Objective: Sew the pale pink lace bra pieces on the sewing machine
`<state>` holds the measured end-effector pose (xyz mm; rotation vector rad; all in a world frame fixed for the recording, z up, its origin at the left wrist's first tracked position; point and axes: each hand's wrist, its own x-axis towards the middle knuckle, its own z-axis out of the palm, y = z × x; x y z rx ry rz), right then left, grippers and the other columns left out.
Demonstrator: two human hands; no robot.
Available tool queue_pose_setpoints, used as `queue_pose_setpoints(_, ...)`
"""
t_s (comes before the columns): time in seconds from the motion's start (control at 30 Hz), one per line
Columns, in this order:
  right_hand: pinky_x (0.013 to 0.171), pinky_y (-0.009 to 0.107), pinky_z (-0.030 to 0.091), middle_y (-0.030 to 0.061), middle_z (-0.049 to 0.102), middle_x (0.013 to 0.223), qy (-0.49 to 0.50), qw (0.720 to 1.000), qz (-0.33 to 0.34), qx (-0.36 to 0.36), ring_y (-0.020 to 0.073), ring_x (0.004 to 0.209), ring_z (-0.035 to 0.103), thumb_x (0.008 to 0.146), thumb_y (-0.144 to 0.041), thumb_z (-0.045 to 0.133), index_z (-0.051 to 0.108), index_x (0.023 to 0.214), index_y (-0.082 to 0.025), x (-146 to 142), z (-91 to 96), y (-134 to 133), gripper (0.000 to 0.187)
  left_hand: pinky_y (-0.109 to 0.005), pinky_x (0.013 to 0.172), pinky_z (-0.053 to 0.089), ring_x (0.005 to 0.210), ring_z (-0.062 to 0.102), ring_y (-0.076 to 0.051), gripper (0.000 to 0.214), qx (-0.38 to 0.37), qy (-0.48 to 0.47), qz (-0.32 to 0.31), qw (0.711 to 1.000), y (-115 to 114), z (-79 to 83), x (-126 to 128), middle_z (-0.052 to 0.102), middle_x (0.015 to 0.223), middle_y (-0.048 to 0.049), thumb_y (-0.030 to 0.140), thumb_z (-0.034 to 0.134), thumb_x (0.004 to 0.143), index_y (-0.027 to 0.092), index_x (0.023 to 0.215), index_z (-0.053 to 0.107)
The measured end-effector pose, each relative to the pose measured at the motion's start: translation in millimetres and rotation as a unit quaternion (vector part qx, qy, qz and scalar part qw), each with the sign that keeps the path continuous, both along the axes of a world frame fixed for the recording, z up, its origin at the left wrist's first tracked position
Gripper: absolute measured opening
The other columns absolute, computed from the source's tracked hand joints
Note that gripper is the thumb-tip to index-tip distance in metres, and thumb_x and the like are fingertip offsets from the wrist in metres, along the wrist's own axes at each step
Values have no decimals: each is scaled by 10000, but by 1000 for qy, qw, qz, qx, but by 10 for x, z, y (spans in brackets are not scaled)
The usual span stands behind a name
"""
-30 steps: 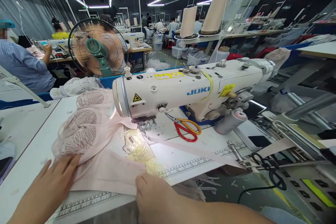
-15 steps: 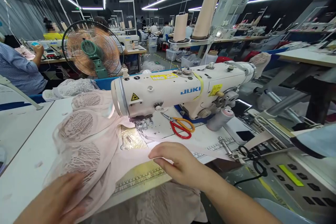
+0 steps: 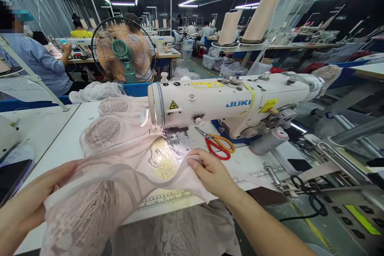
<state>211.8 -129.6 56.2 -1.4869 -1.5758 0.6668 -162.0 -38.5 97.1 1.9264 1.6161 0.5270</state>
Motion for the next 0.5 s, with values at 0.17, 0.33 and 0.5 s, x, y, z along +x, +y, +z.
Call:
queue_pose_setpoints(0.17,647,227,466,14,683,819,-255,966,16,-39,163,767,628,895,-151,535,634,864,-192,-266,-173,499,112,-342,703,557,713,667,-201,377,-55,128,10,990,601,-7,-161,701,695,17,506,399,841,207,772,619)
queue_pose_setpoints(0.33,839,384,453,150,635,1057,-339,939,-58,-17,265,991,579,934,-74,396,640,1027,-152,-505,-200,620,273,-383,752,521,812,653,-252,260,237,290,-71,924,898,-157,278,684,915,-88,304,398,823,201,852,636)
queue_pose_setpoints(0.5,744,383,523,157,653,978,-397,917,-33,-26,281,898,610,871,-237,601,655,1030,-108,-815,-287,459,212,-326,954,457,1152,555,-222,379,195,211,-228,930,873,-416,1389,568,1311,-80,150,352,847,178,1143,587)
